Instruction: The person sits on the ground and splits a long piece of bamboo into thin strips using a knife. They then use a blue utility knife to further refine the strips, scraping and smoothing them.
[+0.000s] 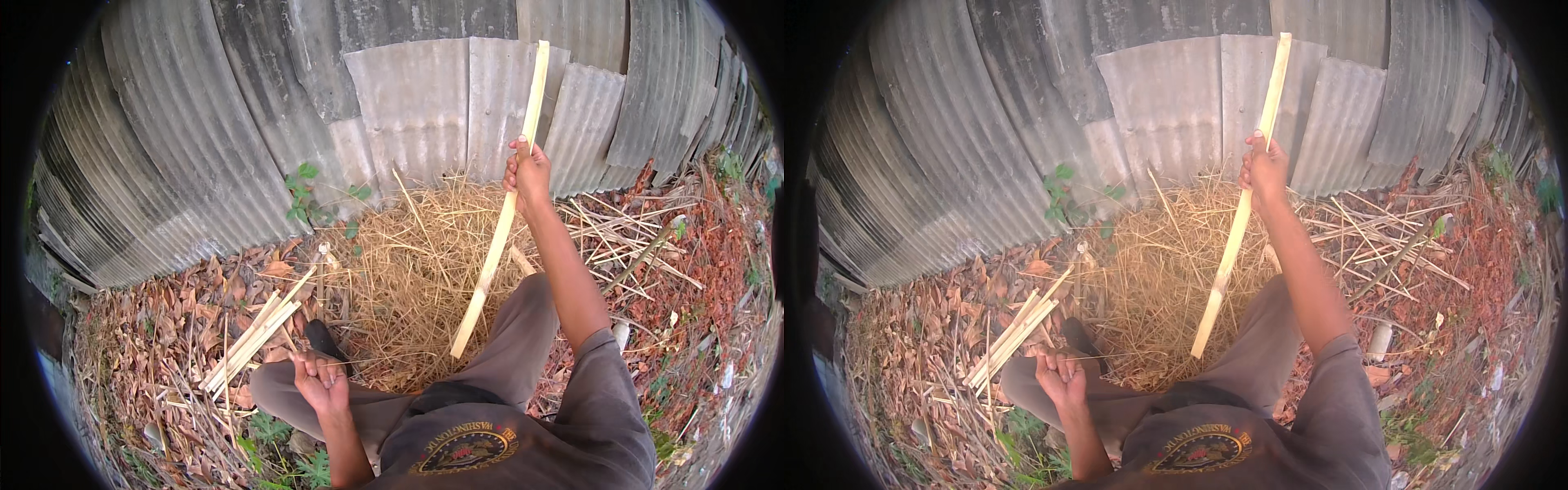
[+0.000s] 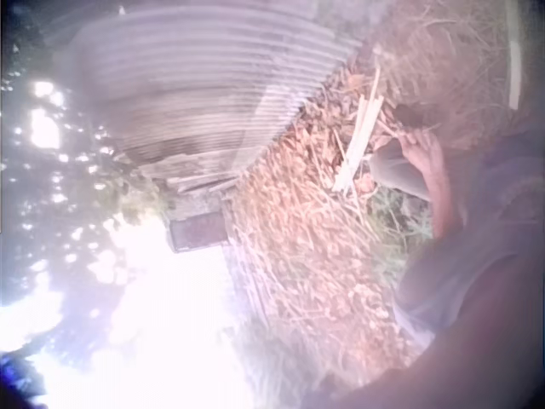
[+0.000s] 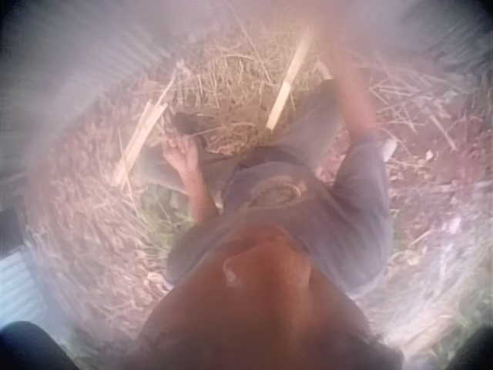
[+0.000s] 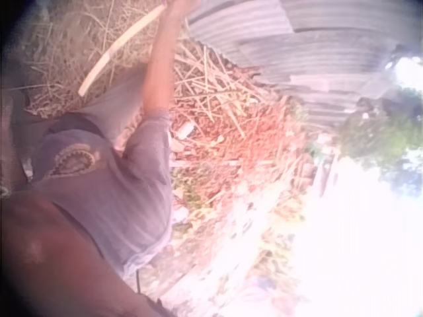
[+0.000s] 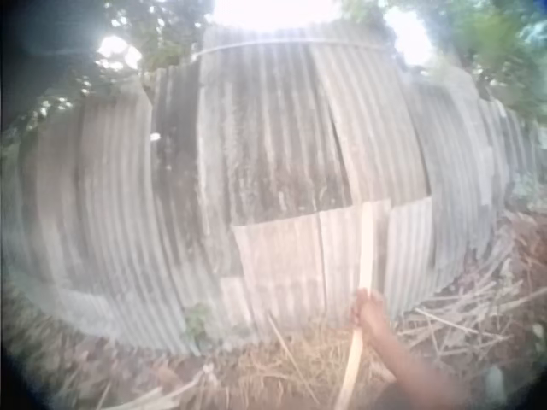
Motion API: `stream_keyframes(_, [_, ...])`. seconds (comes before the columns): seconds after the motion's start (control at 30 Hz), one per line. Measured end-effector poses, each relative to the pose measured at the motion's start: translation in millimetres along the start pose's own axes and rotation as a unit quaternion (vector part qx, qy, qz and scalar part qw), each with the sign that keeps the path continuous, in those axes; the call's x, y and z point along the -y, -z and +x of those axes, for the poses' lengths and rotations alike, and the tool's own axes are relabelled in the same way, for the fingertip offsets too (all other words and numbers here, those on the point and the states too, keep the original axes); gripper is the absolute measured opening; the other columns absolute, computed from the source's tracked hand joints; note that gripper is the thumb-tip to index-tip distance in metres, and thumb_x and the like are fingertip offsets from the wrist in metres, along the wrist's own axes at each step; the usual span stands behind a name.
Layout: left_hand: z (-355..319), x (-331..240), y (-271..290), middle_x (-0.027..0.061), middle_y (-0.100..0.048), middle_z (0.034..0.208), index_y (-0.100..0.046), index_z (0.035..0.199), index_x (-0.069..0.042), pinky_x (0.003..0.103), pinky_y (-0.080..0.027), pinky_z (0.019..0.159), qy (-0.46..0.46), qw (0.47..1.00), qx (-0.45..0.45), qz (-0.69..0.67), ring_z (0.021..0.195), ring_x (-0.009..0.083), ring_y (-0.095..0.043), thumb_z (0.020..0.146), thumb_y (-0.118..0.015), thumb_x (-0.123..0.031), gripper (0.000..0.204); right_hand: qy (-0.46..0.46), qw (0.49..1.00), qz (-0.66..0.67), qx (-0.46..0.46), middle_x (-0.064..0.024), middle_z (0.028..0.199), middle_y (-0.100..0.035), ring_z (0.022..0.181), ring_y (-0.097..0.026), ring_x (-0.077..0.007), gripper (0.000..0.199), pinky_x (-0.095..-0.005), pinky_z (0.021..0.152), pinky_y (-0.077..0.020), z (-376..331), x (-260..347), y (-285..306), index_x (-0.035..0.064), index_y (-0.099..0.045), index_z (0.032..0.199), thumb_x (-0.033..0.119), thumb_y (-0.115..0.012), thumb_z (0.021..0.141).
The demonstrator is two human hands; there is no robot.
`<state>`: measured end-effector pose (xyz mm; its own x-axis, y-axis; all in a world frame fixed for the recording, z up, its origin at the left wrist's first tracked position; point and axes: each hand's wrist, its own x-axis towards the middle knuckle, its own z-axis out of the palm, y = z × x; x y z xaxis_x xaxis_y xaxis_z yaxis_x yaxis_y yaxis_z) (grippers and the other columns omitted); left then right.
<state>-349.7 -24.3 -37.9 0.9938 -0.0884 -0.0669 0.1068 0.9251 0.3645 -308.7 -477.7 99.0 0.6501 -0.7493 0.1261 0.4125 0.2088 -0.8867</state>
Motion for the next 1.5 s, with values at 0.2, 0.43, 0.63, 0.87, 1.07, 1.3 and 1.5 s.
stream_keyframes(0.2, [2,-81,-13,-0.0002,-0.052,0.067,-0.056,0.091,-0.007,0.022,-0.037,0.049,-0.178,0.909,-0.075,0.369,0.050,0.0058,-0.043,0.105,-0.037,-0.030,0.033,-0.021,0.996,0.053,0.067,0.0014,0.055,-0.041,0.038,-0.035,-0.0065,0.024,-0.0229,0.033,-0.0279,6,28,23,0.0071,-0.052,0.097,0.031,-0.051,0.100])
stream_keyframes(0.43, [49,7,-83,0.0269,-0.052,0.130,-0.056,0.123,0.005,0.045,-0.041,0.103,0.035,0.256,0.426,0.867,0.123,0.0398,-0.051,0.082,-0.069,-0.052,0.071,-0.043,0.980,0.070,0.180,0.0010,0.054,-0.043,0.037,-0.038,-0.0070,0.029,-0.0223,0.033,-0.0300,-82,38,-16,0.0063,-0.054,0.098,0.035,-0.050,0.100])
stream_keyframes(0.63, [-5,111,-101,0.0165,-0.059,0.121,-0.040,0.139,0.001,0.038,-0.045,0.098,0.162,0.678,0.463,0.548,0.114,0.0249,-0.057,0.096,-0.057,-0.028,0.055,-0.058,0.975,0.096,0.192,0.0005,0.054,-0.044,0.037,-0.040,-0.0076,0.029,-0.0225,0.033,-0.0310,-101,36,-29,0.0056,-0.055,0.097,0.034,-0.049,0.101])
stream_keyframes(0.87, [-36,170,-60,0.0007,-0.052,0.078,-0.050,0.114,-0.001,0.022,-0.043,0.063,0.253,0.770,0.370,0.454,0.070,0.0074,-0.050,0.104,-0.042,-0.027,0.029,-0.064,0.981,0.034,0.180,-0.0030,0.063,-0.052,0.049,-0.051,-0.0114,0.036,-0.0255,0.045,-0.0441,-87,28,-14,0.0041,-0.057,0.103,0.038,-0.048,0.101])
stream_keyframes(1.07, [-6,146,-65,-0.0018,-0.046,0.069,-0.051,0.102,-0.003,0.021,-0.038,0.053,0.222,0.761,0.272,0.546,0.059,0.0055,-0.042,0.103,-0.042,-0.028,0.027,0.070,0.972,-0.224,0.022,-0.0083,0.093,-0.062,0.083,-0.060,-0.0149,0.048,-0.0300,0.072,-0.0494,-57,-5,86,-0.0008,-0.058,0.115,0.044,-0.052,0.097])
stream_keyframes(1.3, [62,49,-59,0.0176,-0.064,0.077,-0.054,0.106,-0.004,0.035,-0.048,0.058,-0.080,0.466,0.271,0.838,0.065,0.0247,-0.063,0.085,-0.074,-0.025,0.036,-0.138,0.770,-0.596,-0.183,-0.0115,0.074,-0.064,0.069,-0.062,-0.0209,0.039,-0.0343,0.064,-0.0473,-191,-158,413,-0.0016,-0.064,0.102,0.034,-0.066,0.087])
stream_keyframes(1.5, [106,-13,-88,0.0196,-0.064,0.070,-0.058,0.104,-0.010,0.049,-0.049,0.057,-0.090,0.102,0.281,0.950,0.064,0.0411,-0.063,0.084,-0.069,-0.023,0.027,-0.366,0.574,-0.714,-0.164,-0.0259,0.100,-0.066,0.096,-0.064,-0.0415,0.073,-0.0471,0.083,-0.0496,-417,-258,520,-0.0009,-0.053,0.123,0.045,-0.075,0.072])
